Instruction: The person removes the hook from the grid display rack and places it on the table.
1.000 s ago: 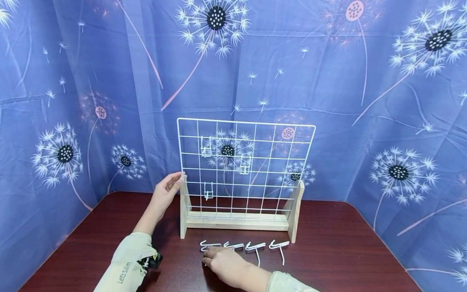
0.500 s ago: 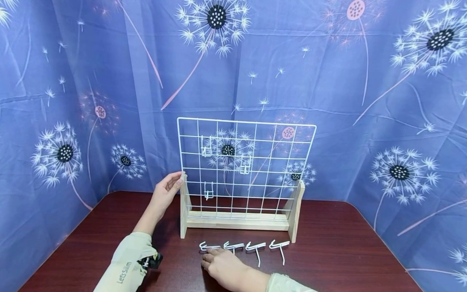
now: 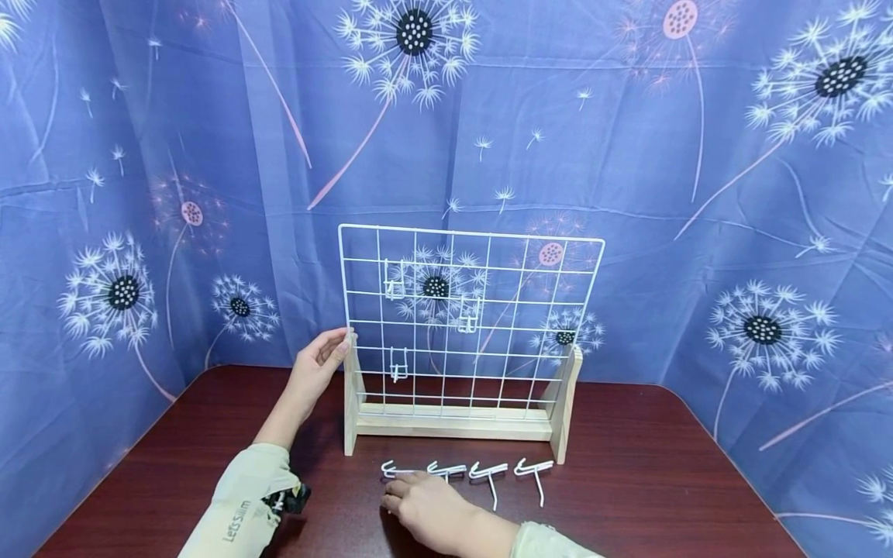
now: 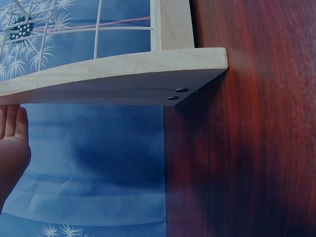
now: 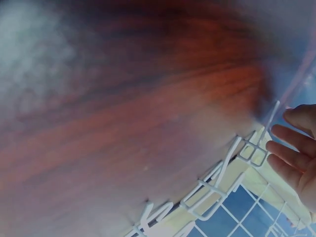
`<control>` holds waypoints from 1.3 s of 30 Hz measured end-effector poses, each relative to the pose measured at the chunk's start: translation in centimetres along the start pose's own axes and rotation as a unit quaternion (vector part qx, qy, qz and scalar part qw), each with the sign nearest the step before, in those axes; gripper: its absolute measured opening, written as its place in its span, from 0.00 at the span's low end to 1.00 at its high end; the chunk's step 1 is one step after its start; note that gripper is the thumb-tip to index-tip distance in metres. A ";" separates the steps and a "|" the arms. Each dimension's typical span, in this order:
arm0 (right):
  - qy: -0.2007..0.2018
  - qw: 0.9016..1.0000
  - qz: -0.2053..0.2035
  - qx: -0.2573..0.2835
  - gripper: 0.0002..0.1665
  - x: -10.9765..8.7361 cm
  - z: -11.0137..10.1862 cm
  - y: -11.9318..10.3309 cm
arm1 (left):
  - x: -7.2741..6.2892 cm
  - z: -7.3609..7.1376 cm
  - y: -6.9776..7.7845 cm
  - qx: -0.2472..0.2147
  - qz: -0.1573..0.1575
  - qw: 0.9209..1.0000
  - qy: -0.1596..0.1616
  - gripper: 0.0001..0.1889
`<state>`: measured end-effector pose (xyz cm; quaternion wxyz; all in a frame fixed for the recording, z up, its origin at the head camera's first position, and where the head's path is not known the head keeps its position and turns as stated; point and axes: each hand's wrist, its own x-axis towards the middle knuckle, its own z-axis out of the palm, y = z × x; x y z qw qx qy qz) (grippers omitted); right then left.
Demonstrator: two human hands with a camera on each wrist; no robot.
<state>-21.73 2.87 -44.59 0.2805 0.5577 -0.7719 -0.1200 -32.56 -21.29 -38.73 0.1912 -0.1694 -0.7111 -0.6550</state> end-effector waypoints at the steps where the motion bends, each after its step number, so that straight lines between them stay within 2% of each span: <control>1: 0.005 1.000 0.001 0.007 0.07 0.0 0.0 0.1 | 0.0 0.0 0.0 -0.001 -0.001 1.000 0.000 0.20; 7: 0.034 0.999 0.017 0.038 0.07 0.1 -0.4 0.8 | 0.0 0.0 0.2 -0.004 -0.007 1.000 -0.004 0.21; 13: 0.095 0.993 0.042 0.051 0.09 0.2 -0.9 1.9 | 0.1 0.0 0.4 -0.002 -0.013 1.000 -0.006 0.21; 19: 0.150 0.983 0.076 0.074 0.12 0.1 -1.8 3.5 | 0.0 0.0 0.5 0.002 -0.010 1.000 -0.007 0.21; 25: 0.198 0.968 0.115 0.104 0.13 0.2 -3.1 4.9 | 0.2 0.0 0.5 -0.001 0.000 1.000 -0.007 0.21; 29: 0.248 0.955 0.126 0.099 0.13 0.1 -3.9 5.9 | 0.1 0.1 0.4 -0.002 0.002 1.000 -0.002 0.21; 31: 0.280 0.946 0.133 0.094 0.13 0.1 -4.3 6.5 | 0.0 0.1 0.4 0.000 0.000 1.000 -0.001 0.20; 39: 0.386 0.895 0.185 0.124 0.13 0.0 -5.6 8.6 | -0.1 0.0 0.2 0.001 -0.007 1.000 -0.004 0.21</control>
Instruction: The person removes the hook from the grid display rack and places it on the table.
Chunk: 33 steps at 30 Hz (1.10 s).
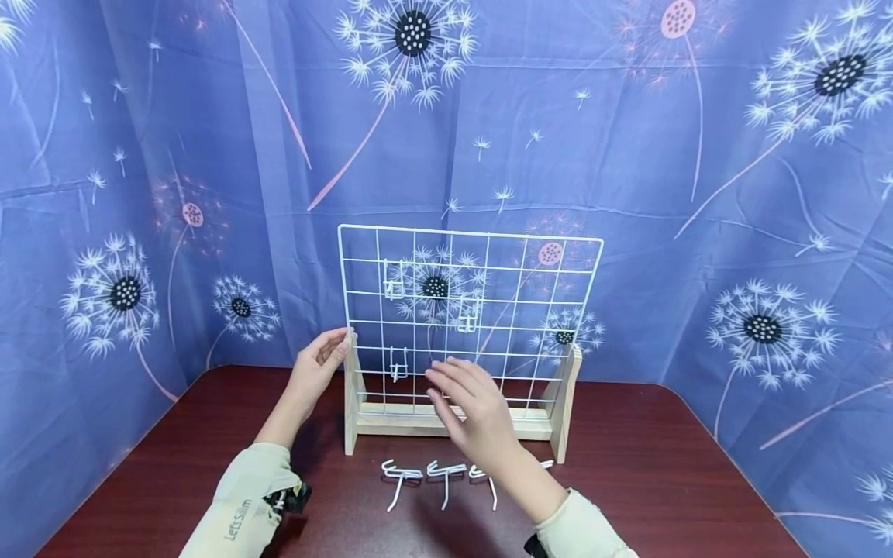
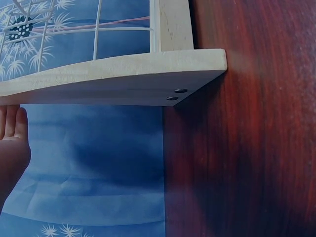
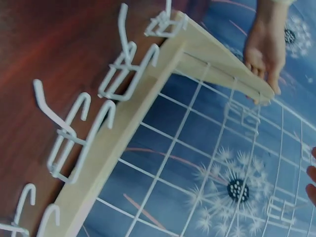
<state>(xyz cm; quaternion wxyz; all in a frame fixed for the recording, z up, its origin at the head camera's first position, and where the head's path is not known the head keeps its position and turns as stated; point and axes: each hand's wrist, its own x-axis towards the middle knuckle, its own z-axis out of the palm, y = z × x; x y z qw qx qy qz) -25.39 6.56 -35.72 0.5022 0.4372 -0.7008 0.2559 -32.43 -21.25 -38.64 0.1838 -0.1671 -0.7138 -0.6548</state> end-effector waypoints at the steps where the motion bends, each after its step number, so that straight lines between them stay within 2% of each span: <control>1: 0.014 1.000 0.007 0.002 0.14 0.2 -0.1 0.2 | 0.0 0.0 0.0 0.000 -0.002 1.000 -0.001 0.21; 6: 0.072 0.996 0.053 0.019 0.16 0.7 -0.5 1.0 | 0.0 0.1 -0.1 0.005 -0.008 1.000 -0.003 0.21; 11: 0.104 0.989 0.100 0.036 0.20 1.0 -0.7 1.9 | 0.0 0.0 -0.1 0.001 -0.009 1.000 -0.002 0.21; 20: 0.120 0.973 0.196 0.036 0.24 1.8 0.0 3.2 | 0.2 -0.1 -0.1 -0.011 -0.004 1.000 0.003 0.21; 33: 0.128 0.960 0.242 0.058 0.19 1.9 1.5 4.2 | 0.0 0.2 0.2 -0.006 0.004 1.000 0.002 0.21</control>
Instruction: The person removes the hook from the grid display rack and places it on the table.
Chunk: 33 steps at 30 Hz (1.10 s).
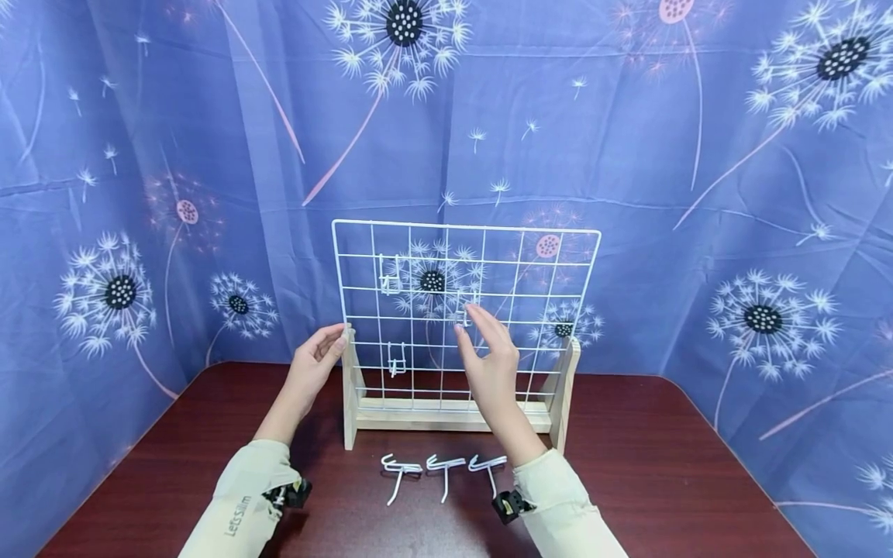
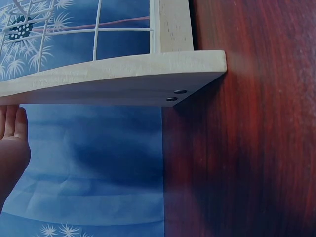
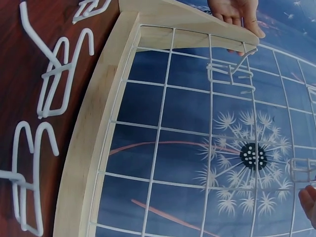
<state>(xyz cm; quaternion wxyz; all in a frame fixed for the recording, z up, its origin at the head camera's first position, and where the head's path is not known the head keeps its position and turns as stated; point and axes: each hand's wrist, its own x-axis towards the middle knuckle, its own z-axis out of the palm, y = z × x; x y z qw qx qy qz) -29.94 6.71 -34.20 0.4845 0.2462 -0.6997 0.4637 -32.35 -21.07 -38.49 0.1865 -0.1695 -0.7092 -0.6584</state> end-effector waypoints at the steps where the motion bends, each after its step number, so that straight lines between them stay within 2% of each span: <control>1: 0.002 1.000 -0.002 -0.004 0.18 0.0 0.1 0.1 | 0.0 0.0 0.0 0.000 -0.002 1.000 0.001 0.21; 7: 0.007 0.999 -0.021 -0.025 0.14 0.1 0.0 0.0 | -0.1 0.4 0.1 0.005 -0.017 1.000 0.009 0.21; 11: 0.003 0.999 -0.027 -0.028 0.12 0.2 -0.2 0.0 | -0.1 0.4 0.1 0.003 -0.015 1.000 0.005 0.21; 26: 0.011 0.998 -0.061 -0.023 0.11 0.8 -0.2 -0.3 | -0.4 -0.4 0.0 -0.001 0.011 1.000 0.007 0.22; 33: 0.006 0.997 -0.072 -0.022 0.11 1.1 -1.0 -0.4 | -0.1 0.2 0.0 -0.015 0.023 1.000 0.005 0.22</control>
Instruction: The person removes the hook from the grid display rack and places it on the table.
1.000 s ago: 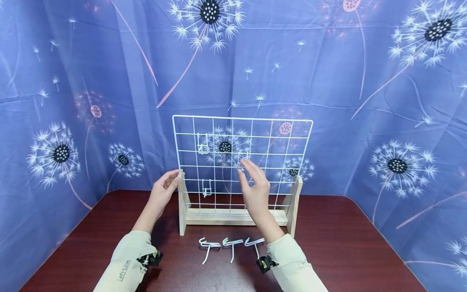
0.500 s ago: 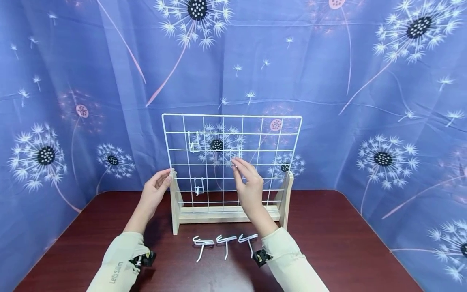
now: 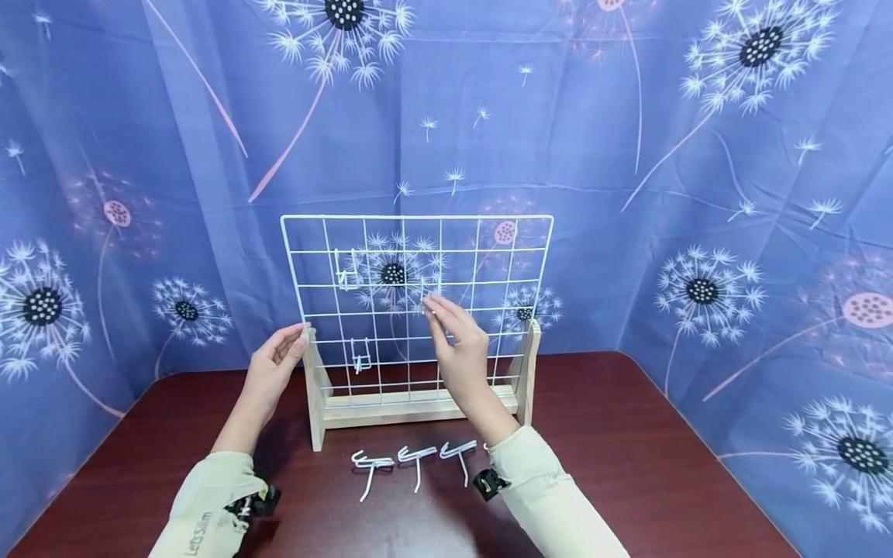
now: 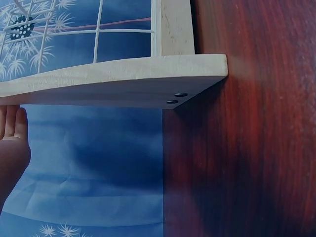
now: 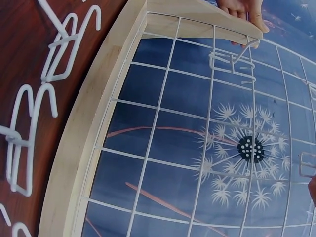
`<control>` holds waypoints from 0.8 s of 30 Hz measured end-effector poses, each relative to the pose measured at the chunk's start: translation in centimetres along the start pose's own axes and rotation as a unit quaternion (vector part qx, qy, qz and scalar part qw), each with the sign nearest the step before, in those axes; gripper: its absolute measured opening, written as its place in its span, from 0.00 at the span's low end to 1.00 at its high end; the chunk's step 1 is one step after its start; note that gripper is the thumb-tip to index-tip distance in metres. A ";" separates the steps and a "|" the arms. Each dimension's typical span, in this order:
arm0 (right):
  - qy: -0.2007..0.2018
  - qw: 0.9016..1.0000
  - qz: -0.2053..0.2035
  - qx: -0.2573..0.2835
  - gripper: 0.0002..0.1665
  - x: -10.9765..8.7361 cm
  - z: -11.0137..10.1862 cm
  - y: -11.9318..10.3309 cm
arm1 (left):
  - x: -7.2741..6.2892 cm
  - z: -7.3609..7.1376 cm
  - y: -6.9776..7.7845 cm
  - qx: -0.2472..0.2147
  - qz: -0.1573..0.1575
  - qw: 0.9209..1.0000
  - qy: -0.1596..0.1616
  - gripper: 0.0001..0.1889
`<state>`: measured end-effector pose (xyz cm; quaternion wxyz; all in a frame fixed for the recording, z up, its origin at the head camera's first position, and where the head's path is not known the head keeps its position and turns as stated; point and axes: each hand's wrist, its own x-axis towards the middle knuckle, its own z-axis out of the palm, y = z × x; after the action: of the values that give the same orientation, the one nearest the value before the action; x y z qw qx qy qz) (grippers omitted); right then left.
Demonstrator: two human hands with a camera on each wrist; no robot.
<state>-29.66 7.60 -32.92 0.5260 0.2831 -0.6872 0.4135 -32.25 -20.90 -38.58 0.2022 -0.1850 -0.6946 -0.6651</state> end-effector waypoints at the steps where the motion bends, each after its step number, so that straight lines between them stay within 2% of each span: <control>1: -0.001 1.000 -0.001 0.000 0.11 0.1 0.0 0.0 | 0.0 0.0 0.0 -0.001 0.001 1.000 0.001 0.22; 15: 0.007 1.000 -0.026 0.014 0.12 0.5 -0.9 -0.1 | 0.0 0.1 0.6 0.000 -0.015 1.000 0.004 0.21; 24: -0.009 0.999 -0.039 0.008 0.12 0.4 -1.8 -0.3 | -0.1 0.1 0.4 -0.006 -0.012 1.000 0.004 0.21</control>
<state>-28.62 9.02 -32.22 0.5327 0.3179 -0.6771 0.3958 -32.00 -20.83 -38.31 0.1960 -0.1752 -0.6918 -0.6725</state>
